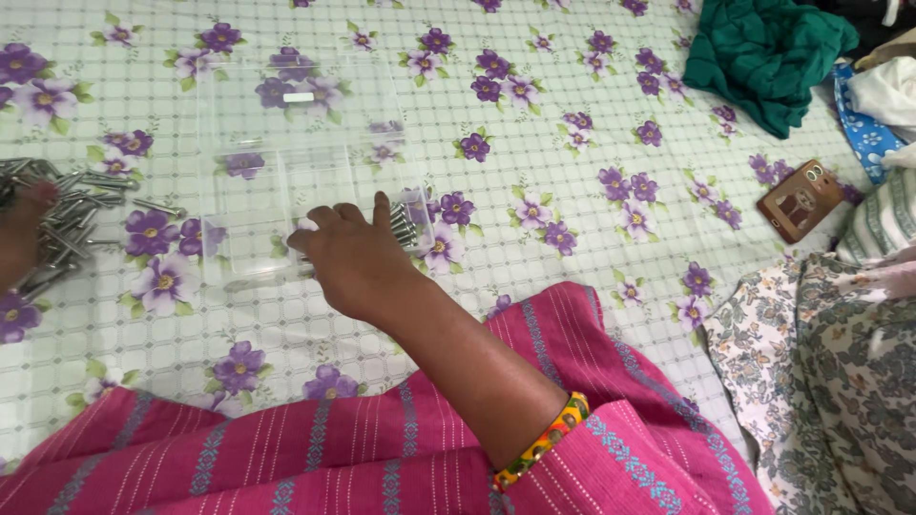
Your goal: The person sits on a bed and repeatedly picks up small metal pins and cylindrical sleeves, then inserts the pins into the sleeves by hand. The assembled pieces are placed into a clear plastic container. The person continues this repetitive assembly process for the duration of the clip.
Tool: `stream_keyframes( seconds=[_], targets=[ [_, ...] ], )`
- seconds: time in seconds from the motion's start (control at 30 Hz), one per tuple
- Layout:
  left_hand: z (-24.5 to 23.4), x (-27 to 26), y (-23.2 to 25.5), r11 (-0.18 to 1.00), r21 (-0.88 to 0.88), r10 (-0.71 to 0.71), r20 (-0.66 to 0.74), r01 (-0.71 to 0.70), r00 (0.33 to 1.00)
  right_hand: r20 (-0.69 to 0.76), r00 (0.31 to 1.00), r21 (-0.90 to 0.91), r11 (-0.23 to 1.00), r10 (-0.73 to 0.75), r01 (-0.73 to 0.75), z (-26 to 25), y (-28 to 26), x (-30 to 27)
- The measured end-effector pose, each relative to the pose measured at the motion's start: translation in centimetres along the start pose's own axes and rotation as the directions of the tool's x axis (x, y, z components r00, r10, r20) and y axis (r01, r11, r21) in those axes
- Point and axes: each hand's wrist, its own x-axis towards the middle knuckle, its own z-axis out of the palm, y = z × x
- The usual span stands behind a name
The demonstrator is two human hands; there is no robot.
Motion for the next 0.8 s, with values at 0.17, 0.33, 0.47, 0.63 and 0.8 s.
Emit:
stream_keyframes(
  seconds=[0.17,0.33,0.47,0.63,0.8],
  targets=[
    [-6.8,0.6,3.5,0.926,0.188,0.282,0.233,-0.327,0.931,-0.036,0.999,0.039,0.999,-0.017,0.019,-1.2,-0.2,-0.3],
    [-8.3,1.7,5.8,0.949,0.136,0.199,0.440,-0.284,0.876,-0.027,1.000,0.012,1.000,-0.003,0.003,-1.8,-0.1,-0.6],
    [-9.2,1.2,4.8,0.949,0.087,0.249,0.378,-0.302,0.892,-0.058,0.998,-0.056,0.998,-0.020,0.017,-2.3,-0.3,-0.4],
    [-13.7,-0.1,10.8,0.999,-0.027,0.050,0.243,-0.044,0.969,-0.095,0.995,0.024,0.999,-0.033,0.035,-3.1,-0.8,-0.7],
    [-16.8,-0.1,21.9,0.656,-0.717,0.008,0.317,0.234,0.948,-0.425,0.904,0.316,0.931,-0.036,0.186,-4.5,-1.2,-1.0]
  ],
)
